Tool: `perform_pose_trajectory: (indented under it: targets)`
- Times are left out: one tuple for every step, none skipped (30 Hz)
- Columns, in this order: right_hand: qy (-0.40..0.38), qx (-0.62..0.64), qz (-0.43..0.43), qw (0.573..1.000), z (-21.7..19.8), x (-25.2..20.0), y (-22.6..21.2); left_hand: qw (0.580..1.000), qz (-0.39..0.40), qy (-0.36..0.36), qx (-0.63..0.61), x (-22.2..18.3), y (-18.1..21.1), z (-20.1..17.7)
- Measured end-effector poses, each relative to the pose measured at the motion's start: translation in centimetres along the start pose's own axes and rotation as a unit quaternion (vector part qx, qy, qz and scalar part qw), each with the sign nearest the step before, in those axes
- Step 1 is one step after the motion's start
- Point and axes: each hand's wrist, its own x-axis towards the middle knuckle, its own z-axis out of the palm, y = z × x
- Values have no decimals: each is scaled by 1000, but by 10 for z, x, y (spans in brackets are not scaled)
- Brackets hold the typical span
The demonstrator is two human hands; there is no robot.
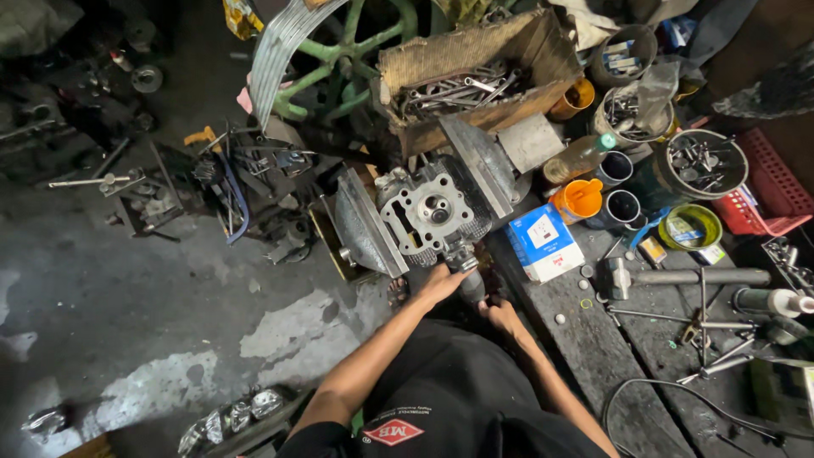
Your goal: The person works on a small engine block clamped in a vise, inserting a small metal pin by hand into a hole. They then pick up a corded rotary tool and use it to grind or clean the interior of the same hole in the engine block.
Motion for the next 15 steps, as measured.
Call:
perform_pose_trajectory:
  targets:
    - [2, -5, -4, 1000, 1, 4, -2, 1000, 16, 5, -1, 3, -2, -2]
    - [5, -9, -6, 1000, 1, 8, -3, 1000, 7, 1, 11, 6, -5, -2]
    - [7, -13, -7, 1000, 1, 9, -2, 1000, -2, -2, 22, 10, -9, -3]
    - [9, -19, -21, 1000, 0, 15, -4, 999, -10, -7, 32, 15, -12, -4]
    - [13, -25, -30, 999, 0, 20, -4, 998, -25, -5, 65, 23, -15, -6]
    - [14, -27, -30, 999, -1, 16, 5, 994, -48, -9, 95, 21, -23, -3]
    - [7, -29, -26, 999, -1, 13, 13, 990, -71, -13, 125, 18, -30, 1]
    - [0, -32, -29, 999, -2, 15, 17, 993, -54, -11, 101, 20, -34, 2]
    - [-3, -34, -29, 999, -4, 15, 19, 996, -37, -8, 78, 19, -37, 3]
    - [-2, -35, -27, 999, -2, 18, 18, 998, -14, -2, 57, 21, -36, 0]
    - [1, -39, -25, 999, -2, 20, 17, 999, 3, 0, 44, 21, -34, -2]
    - [8, -45, -24, 999, -1, 22, 16, 999, 20, 2, 29, 21, -33, -3]
    - [7, -35, -8, 999, -1, 23, 16, 999, 36, 4, 15, 21, -32, -3]
    - [8, -24, 10, 1000, -1, 23, 18, 999, 25, 7, 26, 19, -32, -3]
    - [8, -13, 28, 1000, -1, 22, 20, 999, 13, 10, 36, 19, -32, -2]
